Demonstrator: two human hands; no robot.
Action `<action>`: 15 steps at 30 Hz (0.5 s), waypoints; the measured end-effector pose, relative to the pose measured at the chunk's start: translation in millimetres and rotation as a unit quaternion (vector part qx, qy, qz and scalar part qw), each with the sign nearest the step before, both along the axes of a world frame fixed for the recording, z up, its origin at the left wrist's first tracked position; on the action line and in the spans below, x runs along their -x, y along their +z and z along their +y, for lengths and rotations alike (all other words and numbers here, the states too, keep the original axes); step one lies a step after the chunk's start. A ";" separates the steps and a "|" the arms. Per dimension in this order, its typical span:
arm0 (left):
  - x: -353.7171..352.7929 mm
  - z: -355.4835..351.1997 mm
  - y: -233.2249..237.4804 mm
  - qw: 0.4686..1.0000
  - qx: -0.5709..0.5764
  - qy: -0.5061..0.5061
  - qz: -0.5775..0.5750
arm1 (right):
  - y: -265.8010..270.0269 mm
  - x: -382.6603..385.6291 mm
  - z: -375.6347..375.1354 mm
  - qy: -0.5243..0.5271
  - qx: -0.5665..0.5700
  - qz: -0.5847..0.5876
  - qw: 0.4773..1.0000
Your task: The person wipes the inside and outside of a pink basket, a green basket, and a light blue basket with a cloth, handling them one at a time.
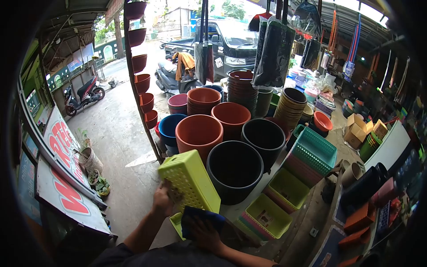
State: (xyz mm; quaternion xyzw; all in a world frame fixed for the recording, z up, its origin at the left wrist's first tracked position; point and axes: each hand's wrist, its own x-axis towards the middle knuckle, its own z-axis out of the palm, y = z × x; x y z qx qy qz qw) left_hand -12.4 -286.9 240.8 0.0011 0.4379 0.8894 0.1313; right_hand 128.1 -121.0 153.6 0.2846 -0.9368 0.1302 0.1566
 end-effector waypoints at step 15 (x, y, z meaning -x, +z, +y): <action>22.6 -1.5 -67.0 0.970 -0.211 -0.048 -0.109 | 77.0 31.8 13.3 -0.124 0.390 0.100 0.907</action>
